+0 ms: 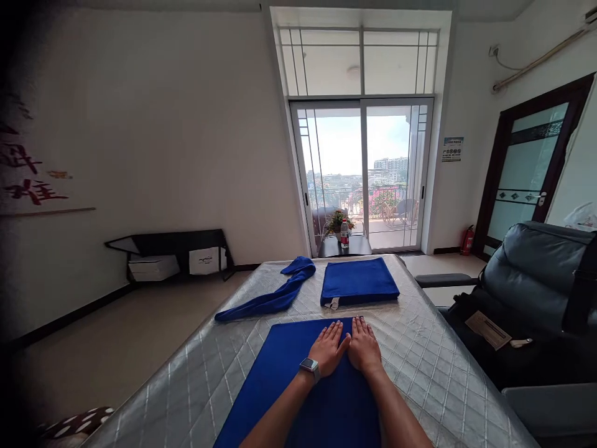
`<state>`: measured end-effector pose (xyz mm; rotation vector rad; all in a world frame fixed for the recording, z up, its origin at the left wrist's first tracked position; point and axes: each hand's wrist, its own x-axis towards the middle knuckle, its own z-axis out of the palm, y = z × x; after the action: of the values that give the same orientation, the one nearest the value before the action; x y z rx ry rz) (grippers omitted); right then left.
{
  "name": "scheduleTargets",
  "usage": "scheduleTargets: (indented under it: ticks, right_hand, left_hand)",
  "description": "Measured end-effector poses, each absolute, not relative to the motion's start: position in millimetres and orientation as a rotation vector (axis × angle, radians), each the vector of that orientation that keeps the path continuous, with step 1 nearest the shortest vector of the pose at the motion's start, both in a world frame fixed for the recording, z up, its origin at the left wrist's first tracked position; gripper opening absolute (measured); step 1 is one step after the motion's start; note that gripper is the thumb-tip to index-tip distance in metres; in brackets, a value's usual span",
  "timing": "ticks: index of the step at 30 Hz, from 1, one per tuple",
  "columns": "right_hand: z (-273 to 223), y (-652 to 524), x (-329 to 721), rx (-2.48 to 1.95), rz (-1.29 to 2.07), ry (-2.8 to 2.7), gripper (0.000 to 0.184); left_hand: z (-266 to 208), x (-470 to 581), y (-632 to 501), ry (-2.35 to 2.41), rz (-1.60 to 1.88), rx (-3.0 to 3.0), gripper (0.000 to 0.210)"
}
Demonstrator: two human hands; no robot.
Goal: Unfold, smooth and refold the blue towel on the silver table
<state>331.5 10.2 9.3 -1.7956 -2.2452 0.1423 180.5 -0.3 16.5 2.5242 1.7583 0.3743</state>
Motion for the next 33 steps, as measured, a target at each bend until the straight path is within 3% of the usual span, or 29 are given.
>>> scheduleTargets:
  ticks: [10, 16, 24, 33]
  right_hand:
    - [15, 6, 328, -1.800, 0.151, -2.213, 0.066]
    - [18, 4, 326, -1.821, 0.137, -2.198, 0.066]
    - [15, 6, 325, -1.828, 0.106, -2.192, 0.066]
    - [13, 8, 327, -1.854, 0.090, -2.229, 0.065]
  left_hand:
    - [14, 18, 1, 2.145, 0.294, 2.186, 0.087]
    - [12, -11, -2, 2.212, 0.290, 2.157, 0.085]
    - [27, 27, 1, 2.337, 0.320, 2.076, 0.090]
    - [24, 183, -8, 1.784, 0.470, 2.477, 0.071]
